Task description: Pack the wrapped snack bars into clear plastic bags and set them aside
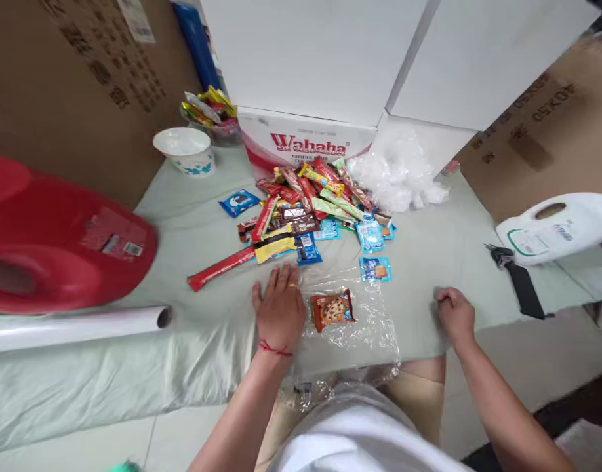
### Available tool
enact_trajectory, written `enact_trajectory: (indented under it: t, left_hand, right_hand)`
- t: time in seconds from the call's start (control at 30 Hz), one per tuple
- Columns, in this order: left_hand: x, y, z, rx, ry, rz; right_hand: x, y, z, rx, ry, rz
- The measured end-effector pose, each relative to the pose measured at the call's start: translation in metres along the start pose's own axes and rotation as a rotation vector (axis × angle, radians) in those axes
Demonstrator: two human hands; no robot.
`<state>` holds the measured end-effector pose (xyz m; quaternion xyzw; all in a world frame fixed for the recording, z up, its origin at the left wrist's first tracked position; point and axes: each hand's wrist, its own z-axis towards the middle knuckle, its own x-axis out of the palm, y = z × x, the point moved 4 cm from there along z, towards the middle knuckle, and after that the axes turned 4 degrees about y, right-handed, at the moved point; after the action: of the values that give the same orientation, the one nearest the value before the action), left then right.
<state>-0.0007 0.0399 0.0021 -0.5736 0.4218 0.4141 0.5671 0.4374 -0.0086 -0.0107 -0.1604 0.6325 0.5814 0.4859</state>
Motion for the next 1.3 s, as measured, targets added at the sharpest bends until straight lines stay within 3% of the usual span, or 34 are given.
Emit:
enact_trajectory:
  t: [0.2, 0.43, 0.57, 0.67, 0.8, 0.9, 1.03, 1.13, 1.2, 1.3]
  left_hand:
    - [0.0, 0.002, -0.002, 0.0, -0.009, -0.023]
    - [0.001, 0.002, 0.0, -0.016, -0.014, -0.046]
    - [-0.001, 0.001, -0.001, -0.021, -0.007, -0.052]
    - [-0.001, 0.0, -0.001, -0.021, -0.003, -0.062]
    - [-0.001, 0.001, -0.001, -0.023, -0.003, -0.077]
    - [-0.002, 0.001, -0.001, -0.016, 0.0, -0.087]
    - [-0.002, 0.001, -0.002, -0.014, -0.002, -0.088]
    - [-0.002, 0.0, -0.002, -0.013, -0.003, -0.082]
    - [-0.001, 0.0, -0.002, -0.012, 0.003, -0.08]
    - [0.0, 0.001, -0.002, -0.014, 0.01, -0.076]
  right_hand:
    - [0.016, 0.049, 0.055, 0.259, 0.165, 0.287]
    - [0.075, 0.123, 0.125, 0.372, 0.389, 0.297]
    - [0.116, 0.163, 0.136, 0.32, 0.459, 0.34]
    - [0.13, 0.184, 0.132, 0.25, 0.518, 0.392]
    - [0.102, 0.169, 0.13, 0.183, 0.47, 0.293]
    - [0.068, 0.144, 0.126, 0.008, 0.379, 0.057]
    - [0.063, 0.139, 0.092, -0.397, 0.646, -0.085]
    - [0.069, 0.147, 0.066, -0.59, 0.706, -0.155]
    - [0.072, 0.144, 0.061, -0.502, 0.72, -0.167]
    - [0.069, 0.129, 0.065, -0.186, 0.868, -0.017]
